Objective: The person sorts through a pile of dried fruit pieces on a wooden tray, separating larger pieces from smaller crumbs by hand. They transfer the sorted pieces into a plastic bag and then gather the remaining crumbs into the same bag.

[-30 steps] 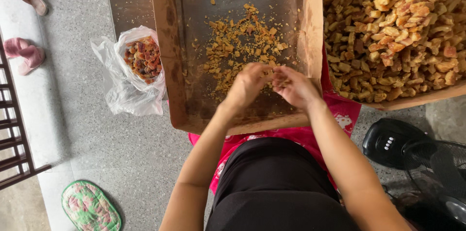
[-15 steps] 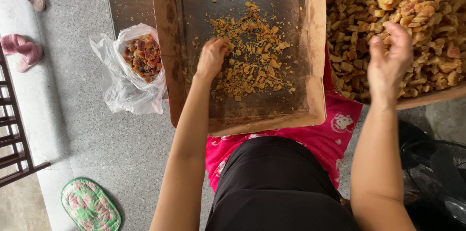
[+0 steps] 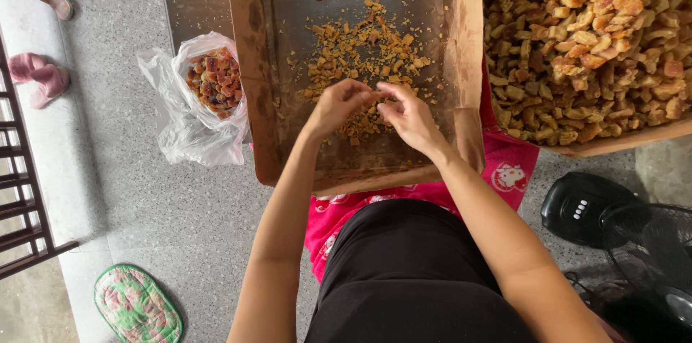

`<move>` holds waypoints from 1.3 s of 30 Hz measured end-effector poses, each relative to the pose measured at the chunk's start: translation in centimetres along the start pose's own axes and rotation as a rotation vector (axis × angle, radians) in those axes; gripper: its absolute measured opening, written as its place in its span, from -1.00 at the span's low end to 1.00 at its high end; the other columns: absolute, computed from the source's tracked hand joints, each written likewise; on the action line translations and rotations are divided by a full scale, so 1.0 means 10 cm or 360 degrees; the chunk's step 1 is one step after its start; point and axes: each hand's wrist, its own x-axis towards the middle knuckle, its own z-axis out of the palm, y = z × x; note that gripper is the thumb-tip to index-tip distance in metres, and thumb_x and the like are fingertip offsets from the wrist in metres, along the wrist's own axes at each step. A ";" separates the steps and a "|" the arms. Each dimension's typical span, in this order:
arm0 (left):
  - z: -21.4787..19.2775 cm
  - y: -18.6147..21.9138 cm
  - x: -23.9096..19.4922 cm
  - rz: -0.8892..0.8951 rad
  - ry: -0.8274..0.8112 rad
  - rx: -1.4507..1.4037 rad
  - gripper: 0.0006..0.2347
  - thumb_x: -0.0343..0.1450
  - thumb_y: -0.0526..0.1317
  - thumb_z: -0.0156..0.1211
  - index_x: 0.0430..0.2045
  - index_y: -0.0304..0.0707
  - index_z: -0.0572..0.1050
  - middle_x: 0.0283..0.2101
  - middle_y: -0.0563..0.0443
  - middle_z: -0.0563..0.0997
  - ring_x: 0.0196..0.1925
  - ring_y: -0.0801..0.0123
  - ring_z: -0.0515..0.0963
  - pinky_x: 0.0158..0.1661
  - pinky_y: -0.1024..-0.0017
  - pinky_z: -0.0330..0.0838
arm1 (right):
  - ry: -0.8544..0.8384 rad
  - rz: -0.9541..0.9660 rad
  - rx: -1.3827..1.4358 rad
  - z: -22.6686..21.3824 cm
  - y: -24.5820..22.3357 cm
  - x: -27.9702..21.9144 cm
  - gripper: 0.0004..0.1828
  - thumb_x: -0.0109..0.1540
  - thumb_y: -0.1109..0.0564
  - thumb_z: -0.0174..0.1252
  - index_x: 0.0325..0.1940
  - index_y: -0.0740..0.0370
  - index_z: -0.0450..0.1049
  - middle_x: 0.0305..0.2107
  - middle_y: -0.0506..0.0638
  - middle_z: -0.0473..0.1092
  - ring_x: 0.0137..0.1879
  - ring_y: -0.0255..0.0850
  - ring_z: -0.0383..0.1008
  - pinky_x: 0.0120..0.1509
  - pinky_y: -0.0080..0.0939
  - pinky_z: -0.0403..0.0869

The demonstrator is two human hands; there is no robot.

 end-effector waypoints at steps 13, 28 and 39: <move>-0.35 -0.73 0.12 0.0110 0.0319 0.0736 -0.80 0.48 -0.27 0.10 -0.05 -0.21 0.58 -0.09 -0.09 0.65 -0.22 0.31 0.68 -0.16 0.37 0.73 | 0.1296 -0.0590 -0.0896 -1.68 0.07 -0.36 -0.69 0.35 0.44 0.21 0.15 0.28 0.49 0.09 0.18 0.38 0.00 -0.16 0.49 0.00 -0.25 0.63; -0.14 -0.67 0.34 0.0415 0.0487 0.0469 -0.67 0.52 -0.42 -0.09 0.19 -0.35 0.42 -0.14 -0.19 0.68 -0.25 0.28 0.70 -0.26 0.51 0.69 | -0.0007 -0.0673 -0.1062 -0.08 0.55 0.12 -0.76 0.27 0.26 0.16 0.02 0.23 0.54 -0.16 0.12 0.53 -0.08 -0.09 0.54 0.02 -0.09 0.58; -0.22 -1.05 0.08 0.0486 0.0681 0.1091 -0.79 0.37 -0.41 0.19 -0.12 -0.38 0.59 -0.10 -0.35 0.62 -0.14 -0.09 0.65 -0.18 0.16 0.60 | -0.0044 -0.0107 -0.0854 -0.07 0.75 0.19 -0.85 0.32 0.25 0.26 -0.06 0.30 0.47 -0.22 0.07 0.53 -0.14 -0.16 0.54 -0.03 -0.16 0.55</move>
